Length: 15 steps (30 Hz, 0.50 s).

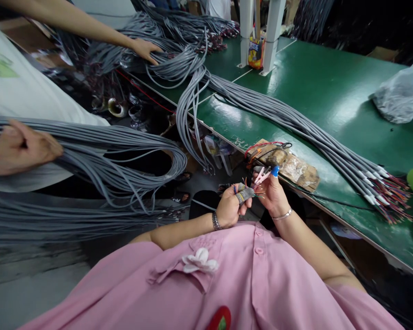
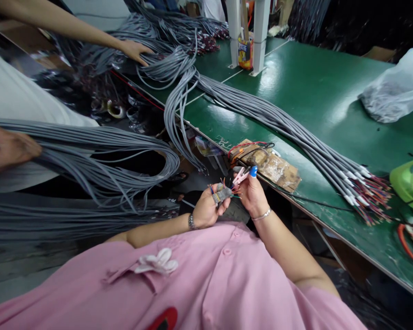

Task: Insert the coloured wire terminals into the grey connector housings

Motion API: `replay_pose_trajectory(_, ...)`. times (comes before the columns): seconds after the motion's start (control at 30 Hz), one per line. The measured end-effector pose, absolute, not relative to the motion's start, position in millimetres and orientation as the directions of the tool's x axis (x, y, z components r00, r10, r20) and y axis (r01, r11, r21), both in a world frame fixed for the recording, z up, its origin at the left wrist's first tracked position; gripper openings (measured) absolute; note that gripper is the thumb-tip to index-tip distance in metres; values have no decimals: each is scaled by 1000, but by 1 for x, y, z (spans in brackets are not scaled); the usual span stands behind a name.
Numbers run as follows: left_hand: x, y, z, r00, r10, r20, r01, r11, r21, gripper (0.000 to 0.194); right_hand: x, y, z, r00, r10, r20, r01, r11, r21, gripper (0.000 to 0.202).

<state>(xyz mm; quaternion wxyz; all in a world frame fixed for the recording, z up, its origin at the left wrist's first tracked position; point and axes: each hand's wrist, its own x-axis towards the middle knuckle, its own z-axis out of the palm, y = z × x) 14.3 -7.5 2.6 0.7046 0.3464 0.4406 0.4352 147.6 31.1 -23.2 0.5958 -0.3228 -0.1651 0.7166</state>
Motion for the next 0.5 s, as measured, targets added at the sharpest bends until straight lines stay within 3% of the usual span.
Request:
replay_pose_trajectory(0.13,11,-11,3,251,919,-305,-312,375,873,34,154,25,-17,-186,945,-271,-719,-319,-618,55)
replay_pose_trajectory(0.23,8,-14,6,246,922,-300,-323,370,871,33,159,22,-16,-220,941,-258,-709,-336,-620,46)
replay_pose_trajectory(0.5,9,-10,13,149,946,-288,-355,323,877,35,157,21,-19,-103,963,-249,-724,-244,-645,32)
